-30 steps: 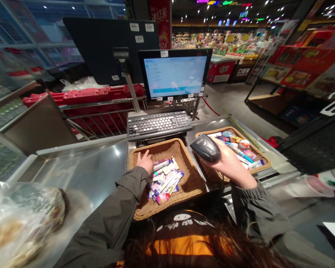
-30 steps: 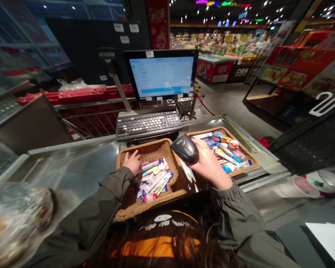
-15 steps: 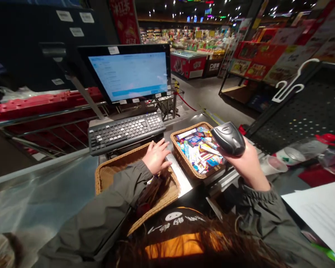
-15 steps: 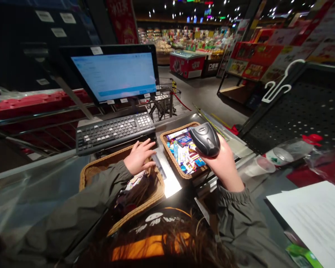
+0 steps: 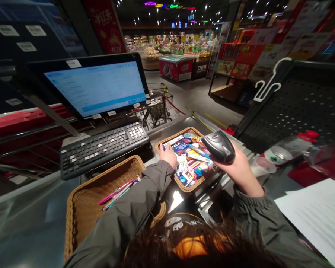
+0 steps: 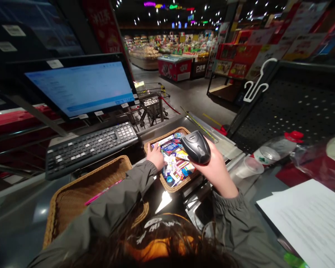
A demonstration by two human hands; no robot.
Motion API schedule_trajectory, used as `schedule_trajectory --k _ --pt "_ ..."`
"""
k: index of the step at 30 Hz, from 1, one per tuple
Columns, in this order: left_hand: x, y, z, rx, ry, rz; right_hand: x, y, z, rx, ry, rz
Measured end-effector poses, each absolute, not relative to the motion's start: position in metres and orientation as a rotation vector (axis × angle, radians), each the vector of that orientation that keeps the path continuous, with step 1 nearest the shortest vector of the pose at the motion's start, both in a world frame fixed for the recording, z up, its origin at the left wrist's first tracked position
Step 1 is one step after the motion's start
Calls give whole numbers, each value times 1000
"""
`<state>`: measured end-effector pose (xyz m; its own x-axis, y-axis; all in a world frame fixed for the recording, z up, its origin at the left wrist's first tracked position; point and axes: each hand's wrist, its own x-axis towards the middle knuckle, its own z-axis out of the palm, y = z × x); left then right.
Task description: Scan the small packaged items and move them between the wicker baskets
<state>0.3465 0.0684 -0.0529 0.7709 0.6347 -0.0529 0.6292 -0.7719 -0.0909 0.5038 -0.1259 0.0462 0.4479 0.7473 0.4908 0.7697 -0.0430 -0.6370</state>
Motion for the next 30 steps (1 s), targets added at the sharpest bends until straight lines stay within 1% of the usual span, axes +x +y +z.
schedule_trajectory --k 5,9,13,17,19,22,25,30 --pt "347 68 -66 -2895 -1196 127 511 -118 41 -1770 -1269 4" --pt "340 72 -69 -2927 -1408 -18 510 -108 38 -1731 -1300 42" --pt "341 65 -52 -3003 -1562 -442 504 -99 40 -1707 -1318 89" --pt "334 56 -8 -2958 -1485 -944 495 -98 43 -1721 -1280 139" --pt "322 55 19 -2823 -1362 -1089 491 -99 43 -1722 -1269 138" --pt "295 57 56 -2635 -1224 -1076 482 -101 46 -1693 -1347 76" --pt "267 58 85 -2504 -1252 -946 465 -98 53 -1613 -1505 14" --pt "225 59 109 -2385 -1353 -791 426 -83 72 -1457 -1696 -82"
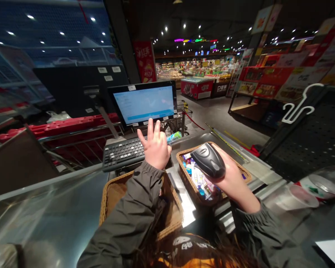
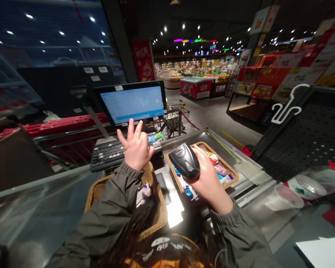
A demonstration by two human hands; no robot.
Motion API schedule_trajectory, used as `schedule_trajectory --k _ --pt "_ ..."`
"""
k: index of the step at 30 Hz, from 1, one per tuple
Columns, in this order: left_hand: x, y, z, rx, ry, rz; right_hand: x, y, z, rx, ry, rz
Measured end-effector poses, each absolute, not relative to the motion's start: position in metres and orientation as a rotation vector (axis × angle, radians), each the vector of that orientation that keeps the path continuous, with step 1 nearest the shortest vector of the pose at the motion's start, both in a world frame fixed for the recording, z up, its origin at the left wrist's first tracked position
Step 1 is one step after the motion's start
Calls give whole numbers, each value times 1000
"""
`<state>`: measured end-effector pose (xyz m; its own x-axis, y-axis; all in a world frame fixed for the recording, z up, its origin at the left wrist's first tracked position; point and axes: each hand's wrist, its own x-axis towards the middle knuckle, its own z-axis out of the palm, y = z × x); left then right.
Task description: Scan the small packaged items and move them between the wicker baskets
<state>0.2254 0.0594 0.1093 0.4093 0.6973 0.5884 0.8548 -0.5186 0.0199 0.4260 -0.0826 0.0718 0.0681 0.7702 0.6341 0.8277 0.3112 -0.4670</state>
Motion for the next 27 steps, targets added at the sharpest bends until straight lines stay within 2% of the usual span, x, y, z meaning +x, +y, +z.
schedule_trajectory --k 6,14,27 --pt "176 63 109 -2270 -1406 -716 378 -65 86 -1307 -1878 -116" --pt "123 59 105 -2184 -1492 -639 335 -54 79 -1210 -1975 -69" --pt "86 54 101 -2174 -1537 -618 300 -53 71 -1233 -1992 21"
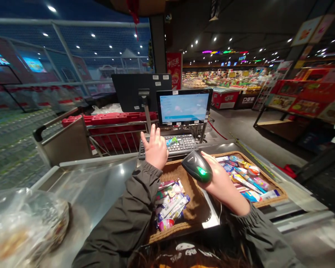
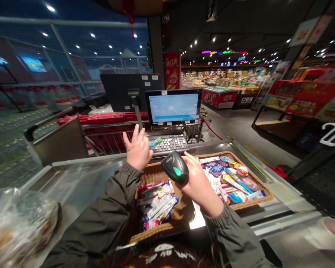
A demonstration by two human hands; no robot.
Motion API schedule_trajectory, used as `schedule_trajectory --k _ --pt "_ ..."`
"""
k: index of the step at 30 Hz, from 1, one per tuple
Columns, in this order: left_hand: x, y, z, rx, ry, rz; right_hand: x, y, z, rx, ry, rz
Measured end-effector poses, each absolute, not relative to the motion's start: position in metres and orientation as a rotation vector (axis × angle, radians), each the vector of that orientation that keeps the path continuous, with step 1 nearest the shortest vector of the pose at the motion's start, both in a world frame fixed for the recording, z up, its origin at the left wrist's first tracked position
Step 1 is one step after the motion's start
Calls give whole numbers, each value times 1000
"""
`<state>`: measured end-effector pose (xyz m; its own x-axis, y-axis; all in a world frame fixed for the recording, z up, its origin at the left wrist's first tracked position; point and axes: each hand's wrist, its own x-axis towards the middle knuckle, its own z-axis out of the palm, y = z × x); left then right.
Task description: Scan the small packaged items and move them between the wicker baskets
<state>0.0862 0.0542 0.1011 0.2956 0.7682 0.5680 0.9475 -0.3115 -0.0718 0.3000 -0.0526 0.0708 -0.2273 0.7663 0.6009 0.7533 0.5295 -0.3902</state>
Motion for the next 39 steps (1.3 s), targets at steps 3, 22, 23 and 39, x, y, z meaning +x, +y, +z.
schedule_trajectory --k 3,22,23,39 --pt "82 55 99 -2181 -1526 -609 297 -54 71 -1242 -1991 25" --pt "81 45 32 -2465 -1390 -283 304 -66 64 -1340 -1986 132" --pt "81 43 28 -2485 -1384 -270 305 -67 63 -1347 -1984 145" --pt "85 22 -71 -2925 -1151 372 333 -73 52 -1423 -1939 176"
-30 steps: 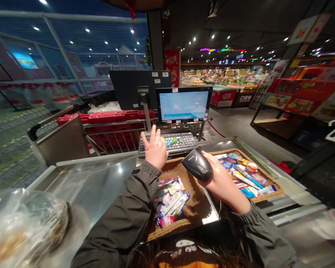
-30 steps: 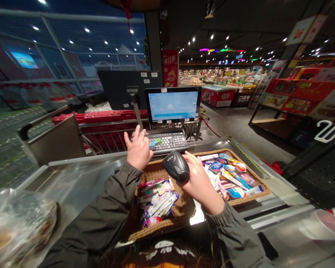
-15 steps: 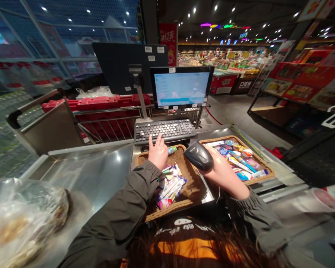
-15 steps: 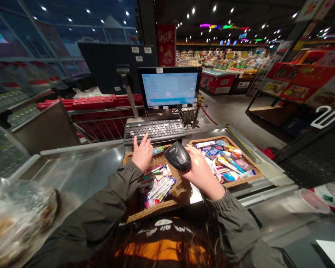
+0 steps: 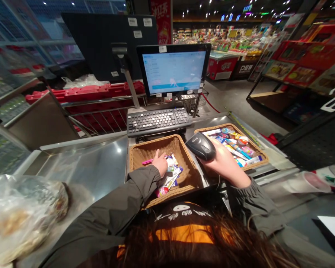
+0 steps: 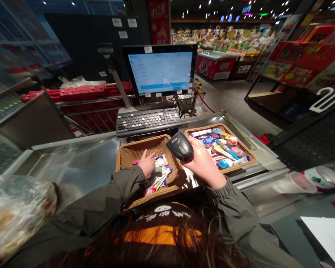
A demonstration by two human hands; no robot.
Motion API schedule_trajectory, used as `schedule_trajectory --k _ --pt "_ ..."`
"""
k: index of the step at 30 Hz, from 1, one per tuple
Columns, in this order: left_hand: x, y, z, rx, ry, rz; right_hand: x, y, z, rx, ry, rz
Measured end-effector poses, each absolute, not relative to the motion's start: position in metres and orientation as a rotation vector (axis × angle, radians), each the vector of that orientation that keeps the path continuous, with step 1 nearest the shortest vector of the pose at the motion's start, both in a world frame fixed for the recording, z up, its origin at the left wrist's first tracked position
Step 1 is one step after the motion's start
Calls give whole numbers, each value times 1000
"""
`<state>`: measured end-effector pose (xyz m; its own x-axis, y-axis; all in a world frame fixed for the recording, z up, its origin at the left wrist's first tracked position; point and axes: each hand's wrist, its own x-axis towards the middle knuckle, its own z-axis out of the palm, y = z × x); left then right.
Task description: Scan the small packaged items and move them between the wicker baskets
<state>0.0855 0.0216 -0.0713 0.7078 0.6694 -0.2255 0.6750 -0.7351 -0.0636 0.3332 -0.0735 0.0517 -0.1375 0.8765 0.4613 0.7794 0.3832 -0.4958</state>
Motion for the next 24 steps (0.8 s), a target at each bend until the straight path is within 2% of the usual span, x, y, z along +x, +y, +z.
schedule_trajectory --k 6,17,24 --pt "96 16 -68 2795 834 -497 354 -79 45 -1431 -1848 139" --pt "173 38 5 2846 718 86 435 -108 60 -1619 -1340 1" --pt "272 58 -4 2919 1012 200 464 -114 52 -1677 -1261 36"
